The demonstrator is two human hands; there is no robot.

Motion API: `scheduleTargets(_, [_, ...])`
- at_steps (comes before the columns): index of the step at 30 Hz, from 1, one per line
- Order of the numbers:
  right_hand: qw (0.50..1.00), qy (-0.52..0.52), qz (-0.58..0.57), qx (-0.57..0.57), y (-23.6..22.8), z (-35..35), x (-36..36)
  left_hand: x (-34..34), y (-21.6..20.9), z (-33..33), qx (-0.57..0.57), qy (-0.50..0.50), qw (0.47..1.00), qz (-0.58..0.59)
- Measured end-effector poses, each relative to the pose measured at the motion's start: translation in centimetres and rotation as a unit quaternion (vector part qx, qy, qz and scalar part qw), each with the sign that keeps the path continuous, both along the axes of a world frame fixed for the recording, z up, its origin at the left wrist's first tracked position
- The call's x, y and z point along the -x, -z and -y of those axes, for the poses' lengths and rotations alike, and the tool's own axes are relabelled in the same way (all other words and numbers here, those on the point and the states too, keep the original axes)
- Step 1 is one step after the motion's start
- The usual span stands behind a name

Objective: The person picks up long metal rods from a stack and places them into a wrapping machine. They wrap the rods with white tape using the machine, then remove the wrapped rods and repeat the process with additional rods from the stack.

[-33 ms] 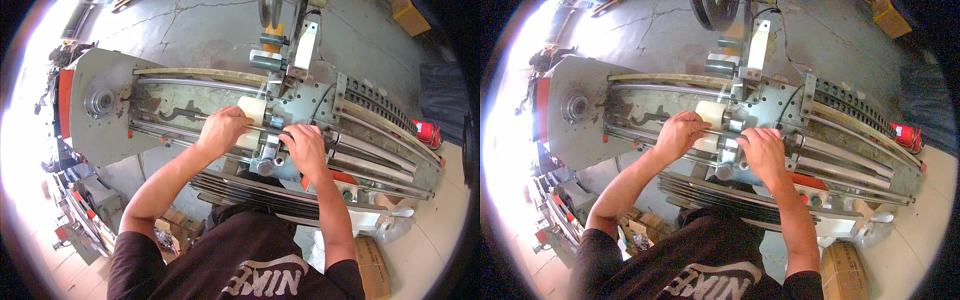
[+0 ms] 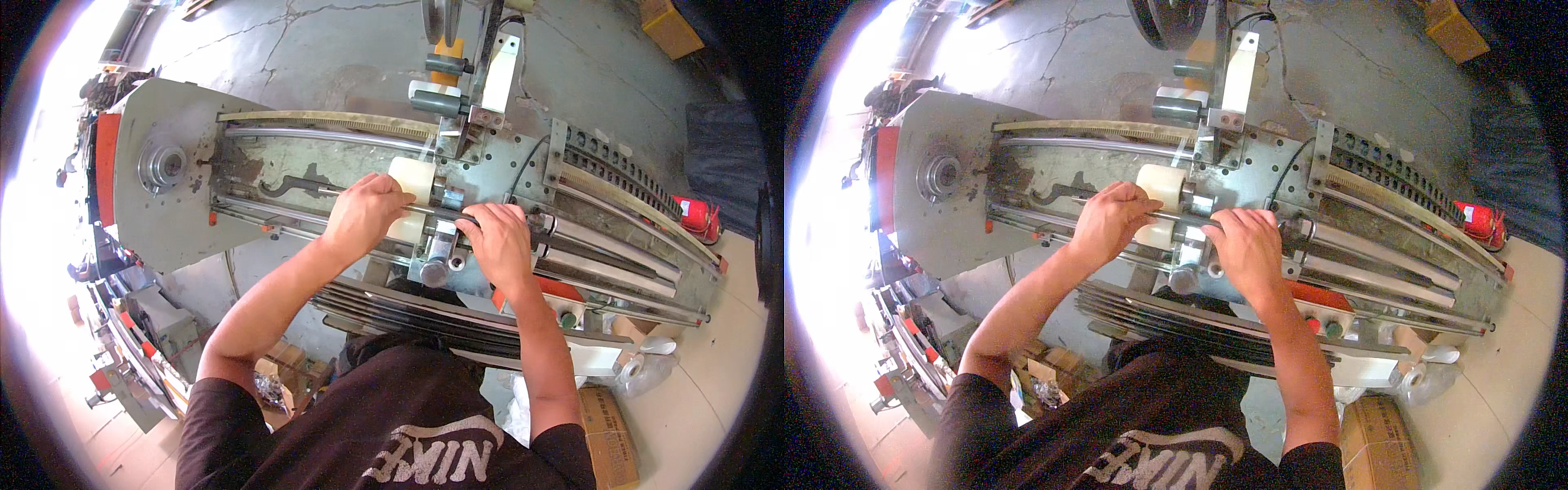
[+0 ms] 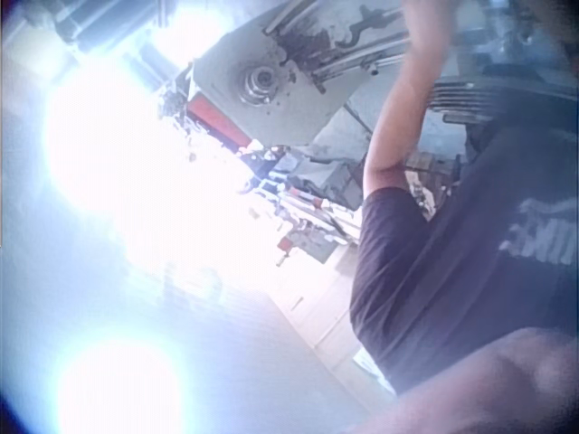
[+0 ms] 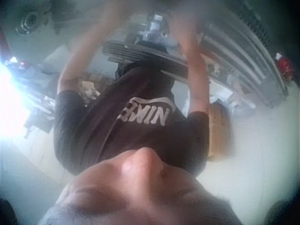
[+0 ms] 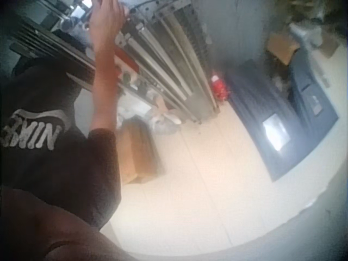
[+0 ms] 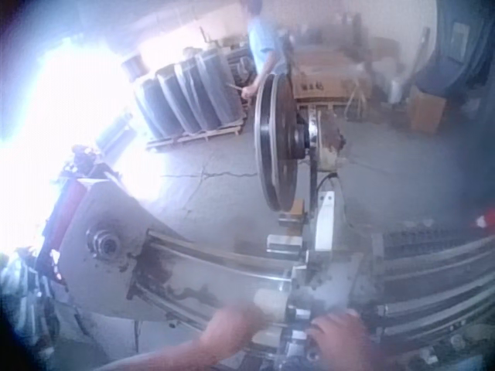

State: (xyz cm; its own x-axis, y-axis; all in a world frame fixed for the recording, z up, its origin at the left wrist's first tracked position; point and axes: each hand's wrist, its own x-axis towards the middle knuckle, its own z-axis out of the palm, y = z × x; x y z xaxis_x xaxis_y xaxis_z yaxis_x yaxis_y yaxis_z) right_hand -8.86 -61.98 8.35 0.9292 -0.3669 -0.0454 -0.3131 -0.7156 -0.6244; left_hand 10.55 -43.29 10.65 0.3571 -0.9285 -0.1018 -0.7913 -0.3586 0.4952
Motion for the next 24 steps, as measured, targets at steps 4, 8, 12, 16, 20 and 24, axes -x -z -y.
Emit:
scheduleTargets(4, [0.996, 0.051, 0.069, 0.015, 1.1, -1.1, 0.4, 2.1, 0.6, -1.5, 0.037, -0.012, 0.999, 0.013])
scheduleTargets(8, [0.991, 0.081, 0.101, 0.043, 2.1, -1.7, 0.5, 3.5, 0.7, -2.4, 0.061, 0.027, 0.995, 0.077])
scheduleTargets(12, [0.984, 0.104, 0.123, 0.079, 2.2, -2.2, 0.2, 3.9, 2.1, -2.7, 0.024, 0.032, 0.992, 0.122])
scheduleTargets(16, [0.983, 0.121, 0.068, 0.119, -0.7, -3.7, 2.8, 4.2, 2.6, -2.6, 0.021, 0.031, 0.99, 0.136])
scheduleTargets(20, [0.964, 0.207, 0.105, 0.132, -3.3, -5.5, 13.1, 4.6, 3.3, -3.0, 0.007, 0.027, 0.986, 0.165])
scheduleTargets(24, [0.879, 0.374, 0.121, 0.269, 0.1, -6.8, 24.7, 4.8, 3.0, -3.3, 0.028, 0.028, 0.983, 0.177])
